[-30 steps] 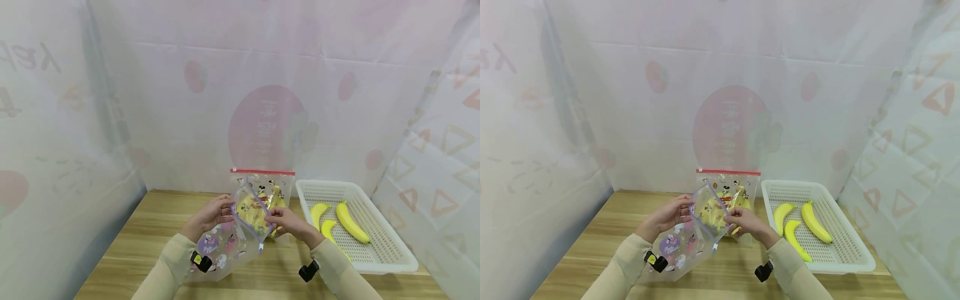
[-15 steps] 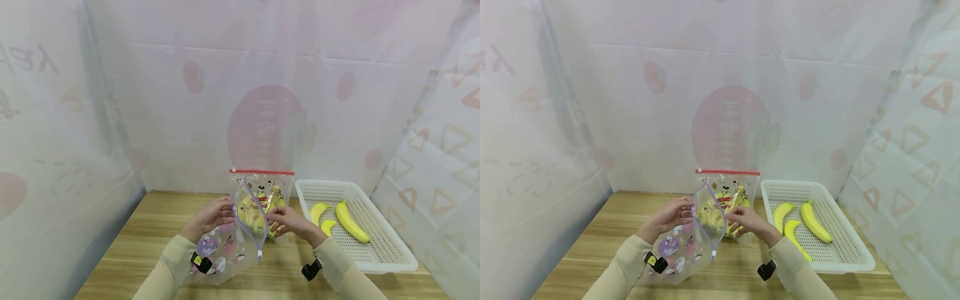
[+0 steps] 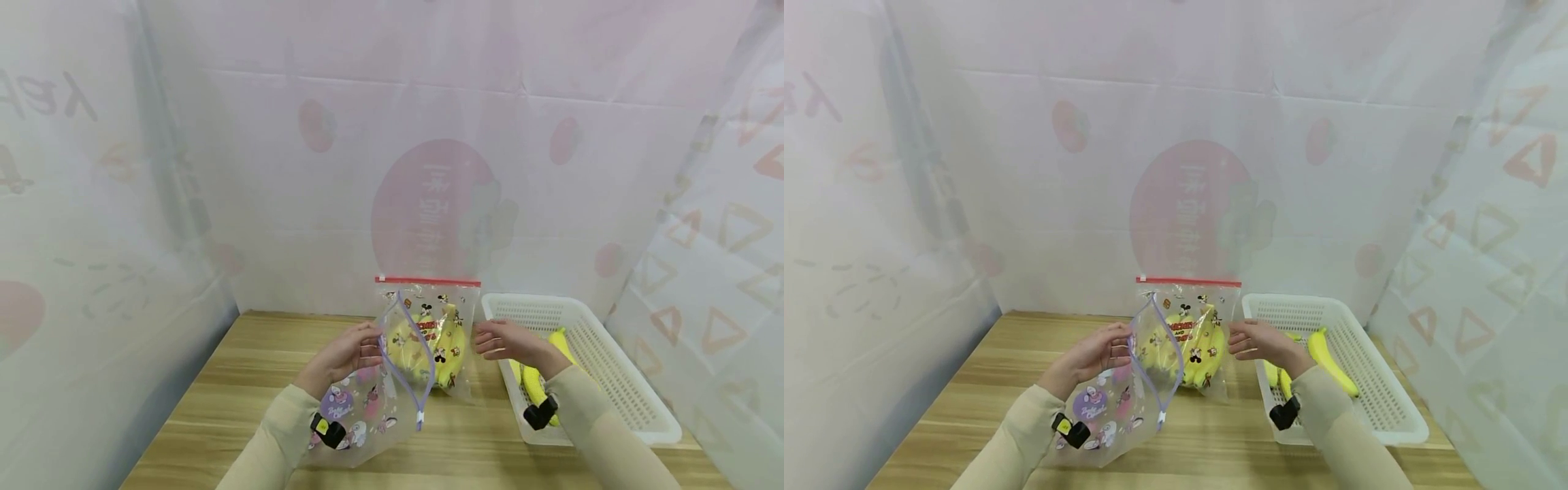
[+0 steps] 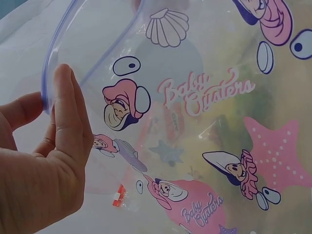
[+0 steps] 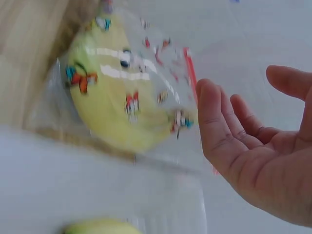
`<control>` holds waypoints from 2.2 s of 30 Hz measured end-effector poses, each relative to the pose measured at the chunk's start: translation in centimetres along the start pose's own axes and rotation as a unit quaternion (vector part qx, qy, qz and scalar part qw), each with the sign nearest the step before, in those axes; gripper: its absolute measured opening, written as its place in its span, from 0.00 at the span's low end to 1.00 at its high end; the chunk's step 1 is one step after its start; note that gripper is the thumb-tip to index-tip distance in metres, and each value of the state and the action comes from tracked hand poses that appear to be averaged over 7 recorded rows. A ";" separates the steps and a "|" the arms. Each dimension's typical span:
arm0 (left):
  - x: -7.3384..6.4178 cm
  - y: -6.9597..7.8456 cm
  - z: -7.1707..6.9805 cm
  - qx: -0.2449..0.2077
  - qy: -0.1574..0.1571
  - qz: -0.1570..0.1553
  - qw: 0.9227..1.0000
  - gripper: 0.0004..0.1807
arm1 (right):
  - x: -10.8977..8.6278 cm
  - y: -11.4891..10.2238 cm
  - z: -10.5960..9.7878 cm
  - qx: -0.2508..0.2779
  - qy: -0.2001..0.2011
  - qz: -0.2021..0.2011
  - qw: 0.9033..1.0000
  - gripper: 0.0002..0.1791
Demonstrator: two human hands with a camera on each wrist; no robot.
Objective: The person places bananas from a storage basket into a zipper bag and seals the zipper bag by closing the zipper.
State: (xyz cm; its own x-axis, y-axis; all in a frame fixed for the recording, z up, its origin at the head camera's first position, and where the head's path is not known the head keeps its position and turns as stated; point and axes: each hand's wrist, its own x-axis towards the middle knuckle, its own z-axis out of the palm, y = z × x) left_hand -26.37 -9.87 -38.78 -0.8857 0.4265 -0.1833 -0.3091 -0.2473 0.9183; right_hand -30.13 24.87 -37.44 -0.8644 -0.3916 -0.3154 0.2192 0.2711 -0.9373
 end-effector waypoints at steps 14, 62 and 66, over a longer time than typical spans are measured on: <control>-0.3 -0.2 -0.3 0.013 0.000 0.006 1.000 0.06 | -0.2 3.9 -7.4 -0.024 0.052 0.103 0.993 0.32; -0.4 -0.3 0.1 0.031 0.015 0.010 0.999 0.09 | 1.0 8.5 -7.8 -0.229 0.089 0.235 0.941 0.20; -0.4 -0.3 0.0 0.033 0.017 0.010 0.999 0.08 | 1.4 8.7 -8.0 -0.249 0.086 0.239 0.935 0.19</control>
State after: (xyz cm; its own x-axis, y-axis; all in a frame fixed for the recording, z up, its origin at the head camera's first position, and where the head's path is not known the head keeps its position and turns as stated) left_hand -25.91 -9.97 -39.03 -0.9031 0.3922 -0.1747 -0.2679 -0.1969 0.9431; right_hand -33.01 33.68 -44.80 -0.7916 0.0141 -0.6109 0.3972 0.7716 -0.4969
